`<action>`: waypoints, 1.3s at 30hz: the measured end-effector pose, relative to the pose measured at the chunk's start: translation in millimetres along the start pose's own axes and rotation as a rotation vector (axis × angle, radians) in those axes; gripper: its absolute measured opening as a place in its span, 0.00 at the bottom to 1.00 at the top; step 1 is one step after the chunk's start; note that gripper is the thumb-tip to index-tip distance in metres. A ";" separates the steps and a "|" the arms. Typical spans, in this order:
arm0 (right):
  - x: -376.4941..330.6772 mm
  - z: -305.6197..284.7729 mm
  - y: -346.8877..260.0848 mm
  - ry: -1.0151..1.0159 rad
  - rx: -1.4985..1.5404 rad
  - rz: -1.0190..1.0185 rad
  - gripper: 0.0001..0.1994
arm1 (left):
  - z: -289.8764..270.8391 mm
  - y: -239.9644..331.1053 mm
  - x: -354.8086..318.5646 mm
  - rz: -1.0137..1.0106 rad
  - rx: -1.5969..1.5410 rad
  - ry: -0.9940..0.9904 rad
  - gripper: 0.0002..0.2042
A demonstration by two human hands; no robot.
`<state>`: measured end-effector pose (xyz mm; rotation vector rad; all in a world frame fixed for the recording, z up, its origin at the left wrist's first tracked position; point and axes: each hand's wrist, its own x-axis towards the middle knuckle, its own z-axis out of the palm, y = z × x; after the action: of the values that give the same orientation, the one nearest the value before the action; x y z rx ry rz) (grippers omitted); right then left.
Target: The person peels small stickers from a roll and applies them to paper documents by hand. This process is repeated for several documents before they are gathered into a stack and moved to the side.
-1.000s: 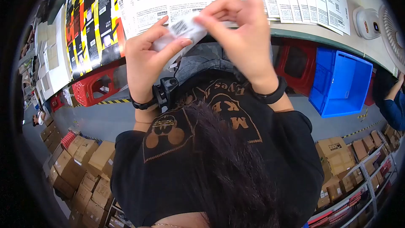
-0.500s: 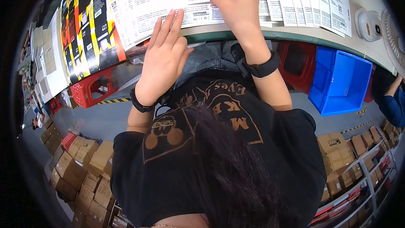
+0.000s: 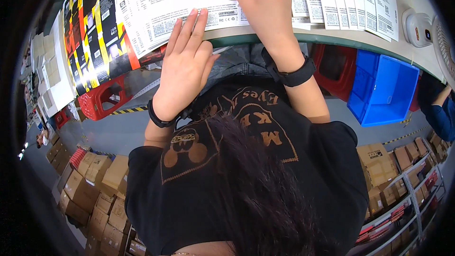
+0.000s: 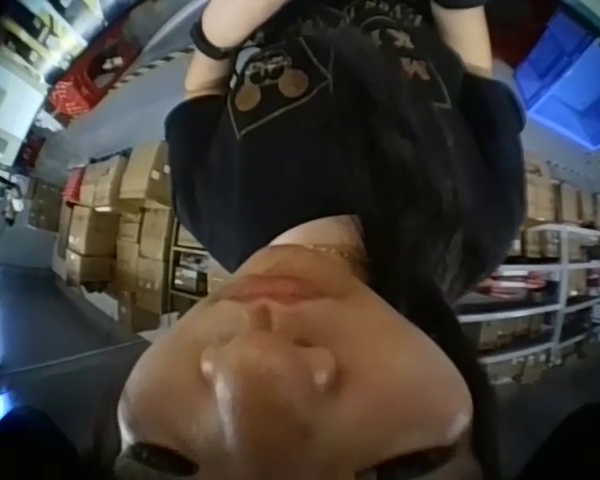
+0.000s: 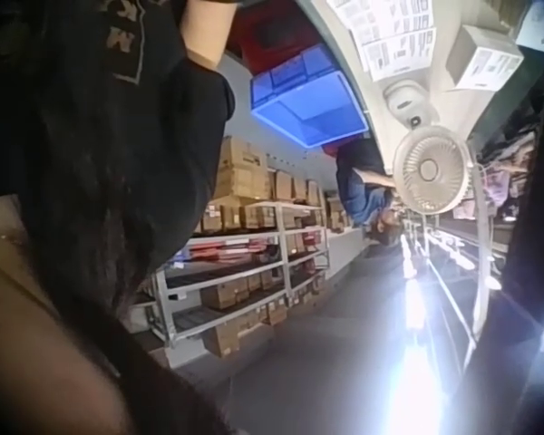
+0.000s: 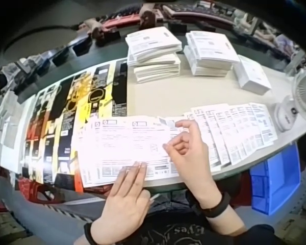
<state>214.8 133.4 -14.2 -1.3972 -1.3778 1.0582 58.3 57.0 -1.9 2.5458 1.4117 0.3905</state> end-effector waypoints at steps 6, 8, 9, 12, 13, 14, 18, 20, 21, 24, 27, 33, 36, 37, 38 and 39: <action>-9.7 4.2 -10.3 -0.022 -0.267 0.039 0.30 | 0.5 1.0 0.0 -0.002 0.036 -0.012 0.08; -12.6 4.2 -11.8 -0.082 -0.280 0.110 0.37 | 0.9 0.5 -0.6 -0.003 0.050 -0.016 0.08; -11.3 6.6 -4.7 -0.082 -0.280 0.109 0.37 | 1.1 0.0 -0.7 -0.003 0.051 -0.017 0.08; -5.9 15.7 29.5 0.207 0.238 -0.655 0.42 | 0.2 1.7 -0.1 0.004 0.049 -0.017 0.08; -6.9 14.4 32.3 0.208 0.236 -0.655 0.42 | 0.2 2.1 -0.2 0.002 0.057 -0.019 0.08; -7.7 12.7 33.1 0.194 0.153 -0.646 0.43 | 0.4 2.5 -0.2 -0.001 0.065 -0.022 0.08; -11.6 3.5 26.7 0.118 -0.241 -0.543 0.44 | 1.7 3.3 0.0 -0.006 0.078 -0.027 0.08; -13.7 -2.6 17.3 0.026 -0.686 -0.357 0.45 | 2.1 3.4 0.2 -0.006 0.081 -0.028 0.08; -13.6 -4.6 14.8 0.026 -0.686 -0.358 0.45 | 2.2 3.4 0.3 -0.005 0.080 -0.027 0.08; -12.7 -8.2 9.6 -0.053 -0.681 -0.287 0.46 | 2.1 3.4 -0.1 -0.006 0.081 -0.023 0.08; -9.7 -10.4 8.7 -0.060 -0.626 -0.269 0.43 | 2.1 4.4 0.4 -0.006 0.083 -0.030 0.08; -6.2 10.0 21.1 0.115 -0.222 -0.463 0.34 | 0.6 5.6 0.0 -0.002 0.093 -0.048 0.08; -2.9 10.8 13.7 0.133 -0.842 -0.345 0.28 | 1.1 3.5 -0.9 0.001 0.106 -0.041 0.08; -2.9 10.1 13.4 0.132 -0.839 -0.353 0.28 | 1.7 3.0 -3.1 -0.006 0.072 -0.029 0.08; -3.7 7.5 14.7 0.144 -0.722 -0.390 0.27 | 2.0 2.7 -5.5 -0.014 0.039 -0.017 0.08; -4.7 5.1 16.7 0.153 -0.603 -0.426 0.27 | 1.3 2.6 -7.6 -0.023 0.005 -0.004 0.08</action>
<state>213.8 128.9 -31.7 -1.4574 -1.8579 0.2542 56.9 49.2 -3.3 2.5306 1.4416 0.3780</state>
